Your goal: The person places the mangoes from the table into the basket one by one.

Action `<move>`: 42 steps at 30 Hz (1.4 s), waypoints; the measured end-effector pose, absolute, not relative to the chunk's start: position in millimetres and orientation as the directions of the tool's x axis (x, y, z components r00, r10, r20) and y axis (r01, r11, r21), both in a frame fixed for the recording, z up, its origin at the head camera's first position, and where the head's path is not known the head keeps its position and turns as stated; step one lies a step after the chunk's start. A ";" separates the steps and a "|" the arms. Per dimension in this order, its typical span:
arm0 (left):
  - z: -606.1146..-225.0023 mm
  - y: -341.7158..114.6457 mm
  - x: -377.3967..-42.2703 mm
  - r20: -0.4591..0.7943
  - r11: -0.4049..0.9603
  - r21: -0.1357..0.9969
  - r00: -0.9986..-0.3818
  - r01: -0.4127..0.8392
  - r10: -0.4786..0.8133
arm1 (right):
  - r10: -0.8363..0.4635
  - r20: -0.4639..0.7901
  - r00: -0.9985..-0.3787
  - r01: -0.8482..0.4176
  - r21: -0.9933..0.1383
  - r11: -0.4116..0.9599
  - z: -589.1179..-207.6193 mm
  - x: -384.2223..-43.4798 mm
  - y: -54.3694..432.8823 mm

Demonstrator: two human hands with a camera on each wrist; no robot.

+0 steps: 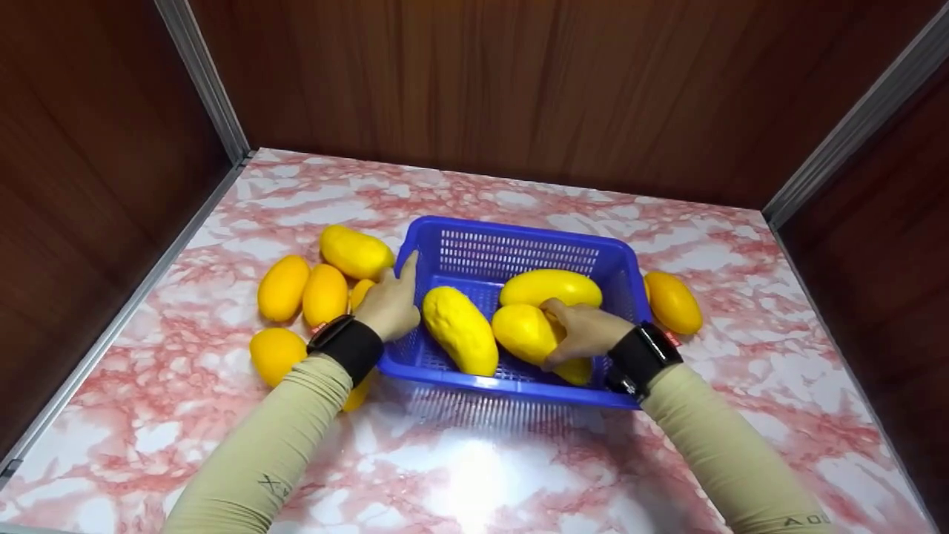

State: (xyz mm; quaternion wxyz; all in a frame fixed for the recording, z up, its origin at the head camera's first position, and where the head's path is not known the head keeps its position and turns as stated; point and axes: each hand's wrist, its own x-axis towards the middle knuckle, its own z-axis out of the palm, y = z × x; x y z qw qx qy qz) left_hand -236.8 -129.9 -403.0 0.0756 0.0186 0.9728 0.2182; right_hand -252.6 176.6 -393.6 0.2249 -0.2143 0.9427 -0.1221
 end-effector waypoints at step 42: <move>-402.2 -130.4 -234.4 -0.108 0.905 0.425 -0.991 0.029 0.083 | -0.418 -0.297 -0.859 -0.282 -0.407 0.869 -357.4 -257.9 190.9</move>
